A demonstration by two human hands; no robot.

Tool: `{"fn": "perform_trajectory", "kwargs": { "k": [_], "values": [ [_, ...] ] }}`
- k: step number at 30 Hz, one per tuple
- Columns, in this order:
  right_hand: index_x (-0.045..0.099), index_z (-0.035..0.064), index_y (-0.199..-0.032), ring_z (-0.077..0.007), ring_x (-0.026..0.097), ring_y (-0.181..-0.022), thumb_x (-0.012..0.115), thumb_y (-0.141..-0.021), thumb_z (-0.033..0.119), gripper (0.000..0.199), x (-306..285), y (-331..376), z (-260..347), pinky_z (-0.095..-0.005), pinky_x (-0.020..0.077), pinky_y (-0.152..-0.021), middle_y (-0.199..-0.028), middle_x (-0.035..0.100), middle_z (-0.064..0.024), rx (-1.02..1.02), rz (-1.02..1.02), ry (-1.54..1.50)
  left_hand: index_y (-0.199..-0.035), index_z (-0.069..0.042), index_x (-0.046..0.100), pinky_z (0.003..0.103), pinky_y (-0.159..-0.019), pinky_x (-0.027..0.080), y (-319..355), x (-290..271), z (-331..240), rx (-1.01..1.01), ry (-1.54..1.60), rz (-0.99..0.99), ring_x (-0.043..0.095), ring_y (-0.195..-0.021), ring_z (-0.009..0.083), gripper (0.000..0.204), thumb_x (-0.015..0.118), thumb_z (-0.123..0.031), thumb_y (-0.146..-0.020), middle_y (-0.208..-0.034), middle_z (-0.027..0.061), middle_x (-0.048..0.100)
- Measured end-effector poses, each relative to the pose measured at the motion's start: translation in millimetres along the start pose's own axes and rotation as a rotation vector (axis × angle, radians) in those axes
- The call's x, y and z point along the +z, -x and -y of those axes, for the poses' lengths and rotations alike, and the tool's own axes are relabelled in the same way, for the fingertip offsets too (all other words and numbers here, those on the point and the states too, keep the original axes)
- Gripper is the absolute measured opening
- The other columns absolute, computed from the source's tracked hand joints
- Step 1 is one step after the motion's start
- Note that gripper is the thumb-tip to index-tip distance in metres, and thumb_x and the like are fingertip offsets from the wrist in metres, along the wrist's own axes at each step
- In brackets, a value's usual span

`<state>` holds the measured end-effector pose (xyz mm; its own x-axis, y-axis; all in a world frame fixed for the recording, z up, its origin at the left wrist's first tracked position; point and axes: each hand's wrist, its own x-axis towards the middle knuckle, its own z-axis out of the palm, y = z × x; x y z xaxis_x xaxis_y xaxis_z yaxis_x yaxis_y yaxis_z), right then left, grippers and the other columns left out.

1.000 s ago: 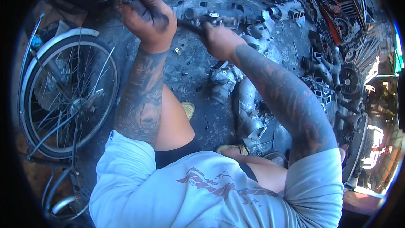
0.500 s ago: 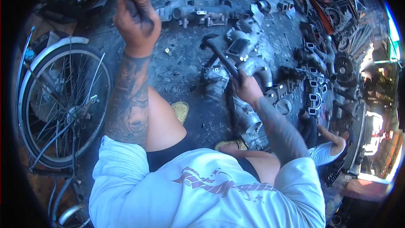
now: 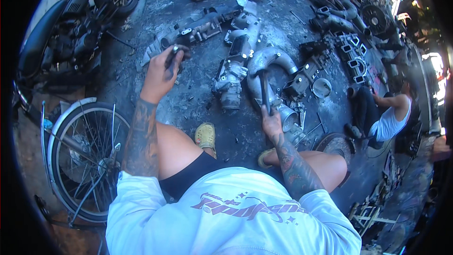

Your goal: Disassembling and cleaning various automotive engine intake and manifold components on the ground.

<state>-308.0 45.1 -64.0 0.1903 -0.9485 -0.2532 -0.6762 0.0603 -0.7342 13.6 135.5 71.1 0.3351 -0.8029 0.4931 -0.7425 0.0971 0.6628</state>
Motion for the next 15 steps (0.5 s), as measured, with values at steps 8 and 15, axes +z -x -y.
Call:
{"fn": "perform_trajectory", "kwargs": {
  "k": [8,15],
  "values": [
    [0.053,0.0022,-0.092,-0.0071,0.042,-0.054,0.052,-0.092,0.016,0.014,-62.1,-56.3,104.1,-0.0252,0.0349,-0.048,-0.063,0.048,0.0027,-0.532,-0.353,-0.663,-0.097,0.001,0.06,0.027,-0.067,0.048,50.3,42.8,36.4,-0.333,0.313,0.026,0.063,-0.075,0.0135,0.021,0.05,-0.017,-0.094,-0.081,0.0093,0.067],
    [0.051,-0.001,-0.102,-0.0304,0.061,-0.069,0.055,-0.089,0.02,0.026,64.4,-86.5,-13.9,-0.0389,0.0458,-0.062,-0.079,0.061,-0.0175,-0.642,-0.46,-0.168,-0.089,-0.002,0.061,0.035,-0.066,0.047,24.4,82.5,58.4,-0.429,0.088,-0.042,0.065,-0.075,0.028,0.025,0.049,-0.023,-0.093,-0.078,0.0132,0.066]
  ]
}}
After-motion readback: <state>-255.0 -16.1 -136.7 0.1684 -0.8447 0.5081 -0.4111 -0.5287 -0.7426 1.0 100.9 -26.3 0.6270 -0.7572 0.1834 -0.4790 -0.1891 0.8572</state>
